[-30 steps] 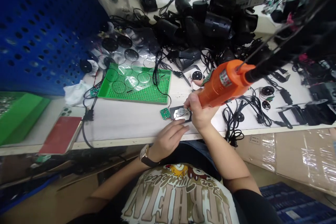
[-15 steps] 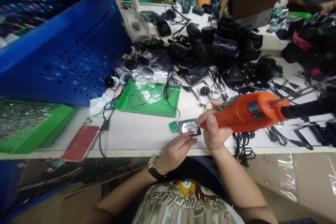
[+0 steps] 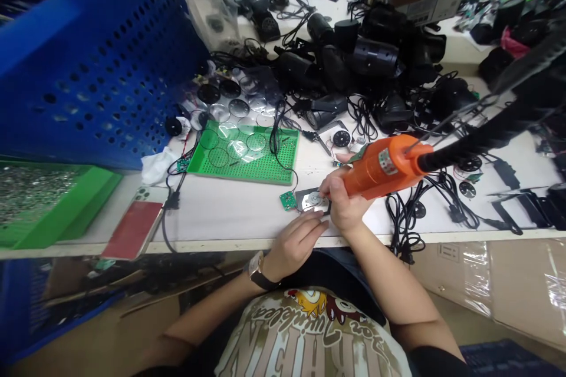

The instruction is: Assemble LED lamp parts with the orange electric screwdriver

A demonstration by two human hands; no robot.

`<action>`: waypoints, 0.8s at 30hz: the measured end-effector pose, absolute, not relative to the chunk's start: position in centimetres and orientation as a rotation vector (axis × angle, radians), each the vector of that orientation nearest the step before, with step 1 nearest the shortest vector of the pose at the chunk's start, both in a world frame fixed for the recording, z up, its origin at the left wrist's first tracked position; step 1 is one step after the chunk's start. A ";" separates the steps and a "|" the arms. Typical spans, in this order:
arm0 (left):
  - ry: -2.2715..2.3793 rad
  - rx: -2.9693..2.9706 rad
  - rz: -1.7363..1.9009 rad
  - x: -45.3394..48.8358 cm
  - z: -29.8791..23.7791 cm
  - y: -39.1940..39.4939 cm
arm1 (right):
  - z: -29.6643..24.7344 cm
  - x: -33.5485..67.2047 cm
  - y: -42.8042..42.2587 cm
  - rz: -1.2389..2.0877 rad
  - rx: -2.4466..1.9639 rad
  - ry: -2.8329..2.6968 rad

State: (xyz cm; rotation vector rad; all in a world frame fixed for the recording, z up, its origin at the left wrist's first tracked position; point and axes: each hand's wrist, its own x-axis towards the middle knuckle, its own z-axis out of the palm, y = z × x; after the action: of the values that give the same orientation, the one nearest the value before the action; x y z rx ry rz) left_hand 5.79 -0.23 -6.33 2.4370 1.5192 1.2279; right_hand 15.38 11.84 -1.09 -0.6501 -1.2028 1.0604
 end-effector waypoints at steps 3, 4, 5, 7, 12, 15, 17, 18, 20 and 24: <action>1.513 2.437 1.208 5.8 -6.4 -0.3 | -1.1 15.4 11.9 1.058 -0.657 -1.205; 1.511 2.441 1.203 5.8 -6.4 -0.3 | -1.0 15.3 12.0 1.052 -0.657 -1.202; 1.511 2.444 1.205 5.7 -6.4 -0.3 | -0.8 15.3 12.0 1.044 -0.657 -1.198; 1.508 2.453 1.217 5.7 -6.3 -0.2 | -0.1 15.2 12.1 1.018 -0.659 -1.185; 1.503 2.468 1.253 5.6 -5.9 0.0 | 1.8 15.5 11.8 0.976 -0.594 -1.156; 1.522 2.495 1.226 5.8 -5.7 -0.1 | 1.8 15.7 11.5 0.983 -0.585 -1.177; 1.560 2.516 1.192 6.1 -5.6 -0.3 | 1.2 15.8 11.3 0.980 -0.618 -1.205; 1.581 2.529 1.171 6.2 -5.6 -0.3 | 0.9 15.8 11.2 0.982 -0.628 -1.216; 1.612 2.552 1.133 6.5 -5.6 -0.4 | 0.4 15.8 11.1 0.994 -0.619 -1.227; 1.602 2.545 1.122 6.4 -5.8 -0.5 | 0.8 16.1 11.1 0.988 -0.549 -1.229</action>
State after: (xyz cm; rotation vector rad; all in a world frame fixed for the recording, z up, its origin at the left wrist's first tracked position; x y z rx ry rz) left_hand 6.43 -0.51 -5.77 2.5451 1.6020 1.1215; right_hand 16.06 11.13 0.75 -0.5488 -1.2289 0.9883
